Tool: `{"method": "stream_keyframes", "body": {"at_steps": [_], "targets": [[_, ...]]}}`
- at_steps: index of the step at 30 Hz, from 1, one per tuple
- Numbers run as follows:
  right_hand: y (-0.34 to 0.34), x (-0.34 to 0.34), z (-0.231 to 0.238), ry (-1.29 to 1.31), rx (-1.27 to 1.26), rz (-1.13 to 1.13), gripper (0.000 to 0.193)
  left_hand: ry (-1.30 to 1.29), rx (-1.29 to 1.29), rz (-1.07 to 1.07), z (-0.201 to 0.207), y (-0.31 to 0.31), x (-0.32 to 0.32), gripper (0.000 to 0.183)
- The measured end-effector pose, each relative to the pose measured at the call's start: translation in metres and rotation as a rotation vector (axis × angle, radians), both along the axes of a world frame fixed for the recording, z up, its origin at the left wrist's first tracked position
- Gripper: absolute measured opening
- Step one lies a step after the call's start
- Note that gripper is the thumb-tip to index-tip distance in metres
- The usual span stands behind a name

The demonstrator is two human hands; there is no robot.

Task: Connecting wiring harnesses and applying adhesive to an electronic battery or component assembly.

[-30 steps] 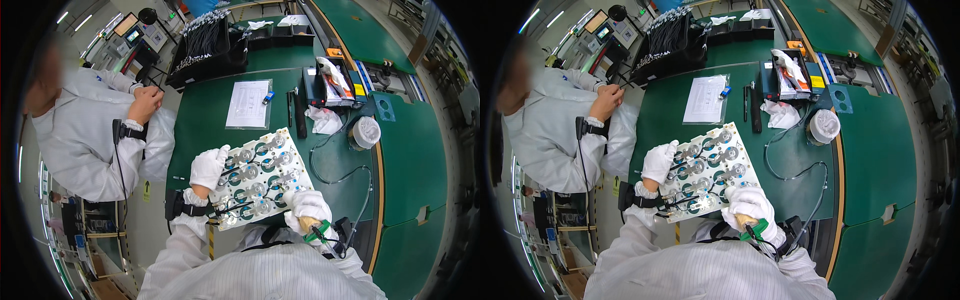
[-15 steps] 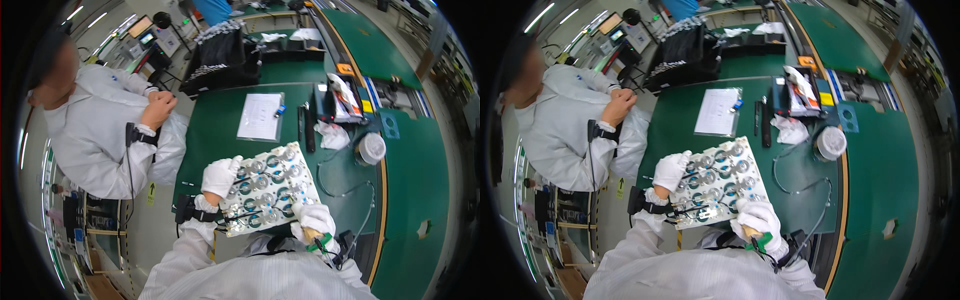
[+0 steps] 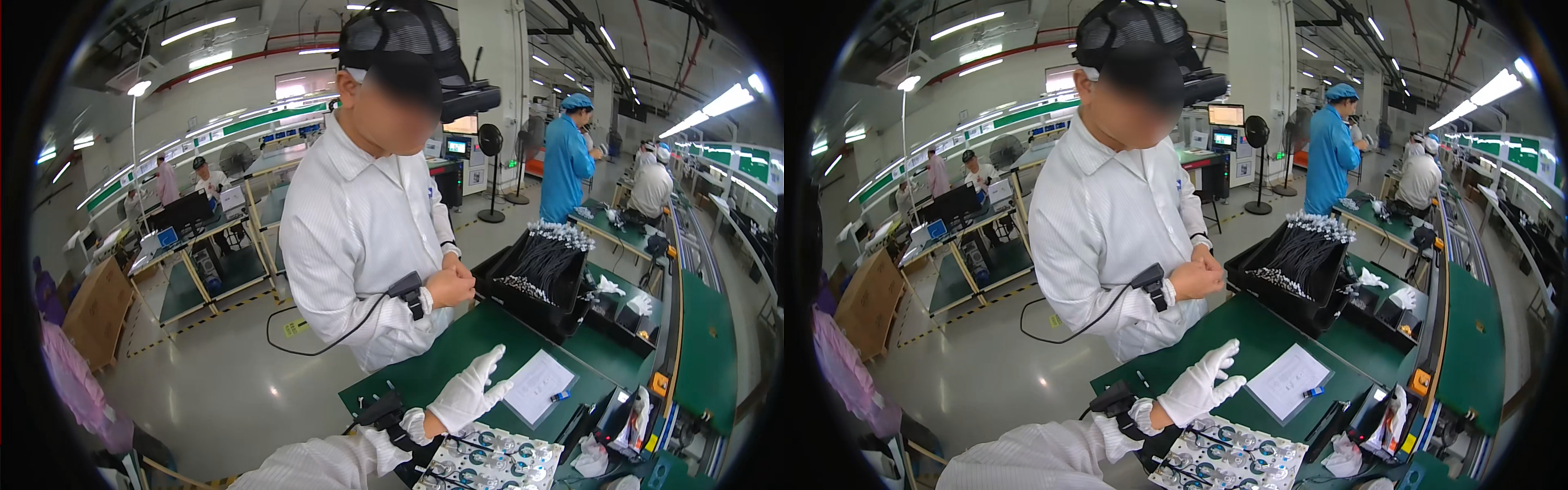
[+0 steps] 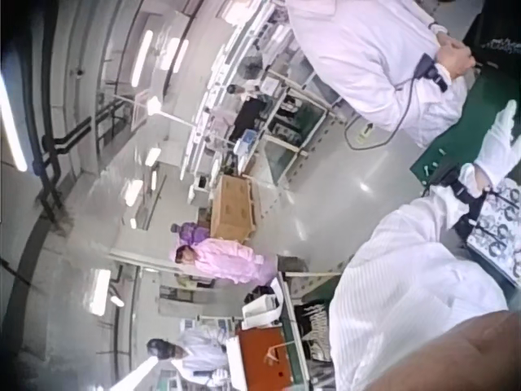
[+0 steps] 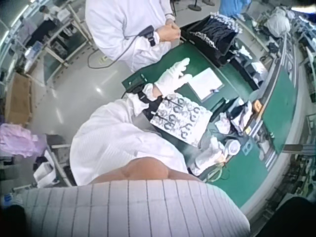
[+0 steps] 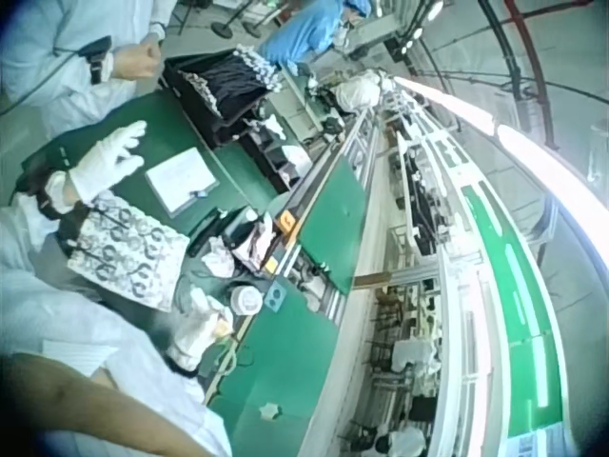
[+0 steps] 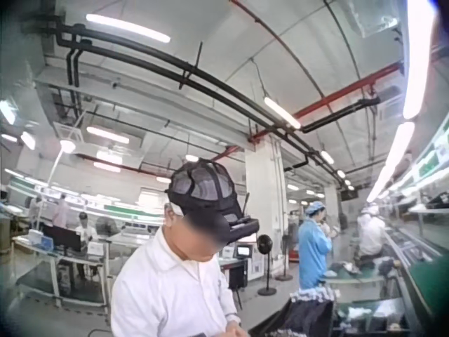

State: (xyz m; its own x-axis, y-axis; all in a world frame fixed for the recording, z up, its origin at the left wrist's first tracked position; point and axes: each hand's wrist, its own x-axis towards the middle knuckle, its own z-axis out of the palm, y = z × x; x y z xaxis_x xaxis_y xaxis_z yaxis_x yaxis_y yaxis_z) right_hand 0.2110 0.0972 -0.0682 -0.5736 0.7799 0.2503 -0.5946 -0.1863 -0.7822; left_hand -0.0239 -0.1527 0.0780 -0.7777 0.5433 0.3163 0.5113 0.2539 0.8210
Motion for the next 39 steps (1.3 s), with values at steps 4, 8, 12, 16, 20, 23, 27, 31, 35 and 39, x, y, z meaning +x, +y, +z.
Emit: {"method": "stream_keyframes", "body": {"at_steps": [4,8,12,16,20,23,27,31,35,39], "targets": [[-0.059,0.039,0.076,0.057,-0.052,-0.180,0.034,0.336,0.091,0.047,0.018,0.003,0.004,0.062],[-0.071,0.031,0.099,0.047,-0.077,-0.196,0.029,0.389,-0.126,0.017,-0.006,0.009,0.005,0.047],[-0.086,0.017,0.126,-0.030,-0.092,-0.208,0.029,0.196,-0.507,-0.221,-0.035,0.015,-0.004,0.047],[-0.094,0.010,0.135,0.022,-0.139,-0.207,0.023,0.194,-0.756,-0.245,-0.060,0.017,0.007,0.061],[-0.097,0.010,0.147,0.100,-0.067,-0.041,0.022,0.213,-0.727,-0.239,-0.067,0.014,0.004,0.066],[-0.100,0.011,0.150,-0.007,-0.152,-0.196,0.023,0.229,-0.734,-0.225,-0.073,0.016,0.005,0.068],[-0.099,0.019,0.145,0.042,-0.083,-0.159,0.026,0.166,-0.763,-0.235,-0.071,0.020,0.004,0.073],[-0.098,0.023,0.121,0.042,-0.235,-0.272,0.028,0.239,-0.760,-0.235,-0.070,0.020,0.002,0.072],[-0.090,0.040,0.109,0.071,-0.239,-0.136,0.028,0.156,-0.808,-0.251,-0.066,0.012,0.002,0.076],[-0.092,0.042,0.104,0.082,-0.286,-0.135,0.028,0.165,-0.828,-0.241,-0.065,0.014,0.002,0.074]]}}
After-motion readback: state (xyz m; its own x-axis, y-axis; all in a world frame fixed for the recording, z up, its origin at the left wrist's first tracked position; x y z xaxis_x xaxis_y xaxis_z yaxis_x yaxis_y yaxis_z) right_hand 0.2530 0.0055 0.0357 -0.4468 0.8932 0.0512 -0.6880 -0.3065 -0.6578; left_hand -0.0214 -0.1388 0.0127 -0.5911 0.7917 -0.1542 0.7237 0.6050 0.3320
